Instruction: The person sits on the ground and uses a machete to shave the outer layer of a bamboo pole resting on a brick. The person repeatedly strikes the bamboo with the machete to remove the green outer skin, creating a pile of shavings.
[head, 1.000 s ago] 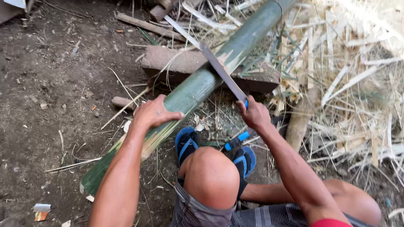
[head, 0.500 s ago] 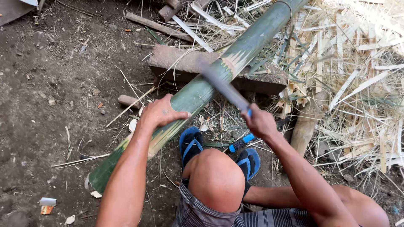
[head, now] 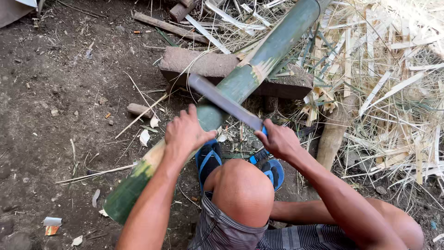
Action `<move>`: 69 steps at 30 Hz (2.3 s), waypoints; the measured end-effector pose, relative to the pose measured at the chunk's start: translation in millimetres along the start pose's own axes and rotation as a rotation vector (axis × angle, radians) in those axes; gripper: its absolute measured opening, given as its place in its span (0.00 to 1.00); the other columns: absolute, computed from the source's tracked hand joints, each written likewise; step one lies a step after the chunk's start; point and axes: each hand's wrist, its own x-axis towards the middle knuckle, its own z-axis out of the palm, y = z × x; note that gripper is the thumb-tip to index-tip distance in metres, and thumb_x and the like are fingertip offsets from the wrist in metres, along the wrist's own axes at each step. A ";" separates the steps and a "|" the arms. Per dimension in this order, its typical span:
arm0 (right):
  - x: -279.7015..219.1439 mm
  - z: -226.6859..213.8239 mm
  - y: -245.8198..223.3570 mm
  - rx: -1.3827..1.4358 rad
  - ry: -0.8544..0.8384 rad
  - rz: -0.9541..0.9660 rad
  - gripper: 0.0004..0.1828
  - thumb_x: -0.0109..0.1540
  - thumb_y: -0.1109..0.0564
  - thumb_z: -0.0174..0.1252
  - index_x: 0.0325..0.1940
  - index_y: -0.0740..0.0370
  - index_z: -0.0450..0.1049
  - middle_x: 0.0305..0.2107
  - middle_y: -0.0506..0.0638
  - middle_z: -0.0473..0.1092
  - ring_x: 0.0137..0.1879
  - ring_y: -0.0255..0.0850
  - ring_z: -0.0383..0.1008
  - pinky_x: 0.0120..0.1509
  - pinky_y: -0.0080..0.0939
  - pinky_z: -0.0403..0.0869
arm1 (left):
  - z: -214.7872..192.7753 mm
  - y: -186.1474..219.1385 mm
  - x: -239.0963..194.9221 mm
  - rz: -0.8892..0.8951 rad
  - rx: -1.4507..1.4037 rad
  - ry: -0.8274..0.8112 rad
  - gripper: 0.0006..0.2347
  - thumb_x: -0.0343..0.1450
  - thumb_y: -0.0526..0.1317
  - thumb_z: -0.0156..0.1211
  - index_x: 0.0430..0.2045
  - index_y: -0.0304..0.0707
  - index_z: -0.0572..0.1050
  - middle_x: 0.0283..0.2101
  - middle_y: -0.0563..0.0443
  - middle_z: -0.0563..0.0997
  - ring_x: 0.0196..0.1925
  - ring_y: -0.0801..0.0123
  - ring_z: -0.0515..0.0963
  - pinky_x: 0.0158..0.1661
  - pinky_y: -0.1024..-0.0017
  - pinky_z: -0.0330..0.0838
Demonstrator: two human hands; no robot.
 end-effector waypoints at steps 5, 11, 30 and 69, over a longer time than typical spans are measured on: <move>20.3 -49.6 36.7 0.003 0.261 0.204 0.24 0.71 0.35 0.43 0.48 0.59 0.67 0.29 0.66 0.75 0.36 0.65 0.78 0.41 0.64 0.75 | 14.7 19.5 -17.9 0.030 0.074 0.143 0.50 0.59 0.66 0.69 0.66 0.25 0.54 0.54 0.28 0.72 0.53 0.41 0.77 0.52 0.49 0.73; 3.8 -50.6 41.3 -0.091 0.055 0.081 0.28 0.66 0.31 0.45 0.45 0.59 0.67 0.26 0.65 0.76 0.34 0.64 0.78 0.41 0.65 0.75 | 16.9 25.2 -19.3 0.029 0.090 0.156 0.50 0.59 0.65 0.70 0.67 0.27 0.52 0.55 0.30 0.71 0.54 0.42 0.75 0.53 0.50 0.70; 15.8 -71.4 34.7 -0.116 0.038 0.177 0.32 0.67 0.29 0.39 0.47 0.59 0.69 0.28 0.66 0.76 0.36 0.63 0.79 0.42 0.63 0.76 | 28.5 36.6 -28.1 0.048 0.153 0.273 0.50 0.59 0.63 0.72 0.65 0.25 0.53 0.54 0.30 0.71 0.53 0.45 0.74 0.53 0.53 0.68; 30.5 77.9 76.4 1.295 0.102 0.541 0.31 0.67 0.28 0.41 0.37 0.58 0.67 0.16 0.44 0.61 0.18 0.34 0.59 0.21 0.37 0.61 | 20.0 130.2 229.2 0.092 0.144 0.094 0.61 0.56 0.64 0.75 0.76 0.44 0.33 0.62 0.26 0.66 0.55 0.39 0.76 0.48 0.44 0.76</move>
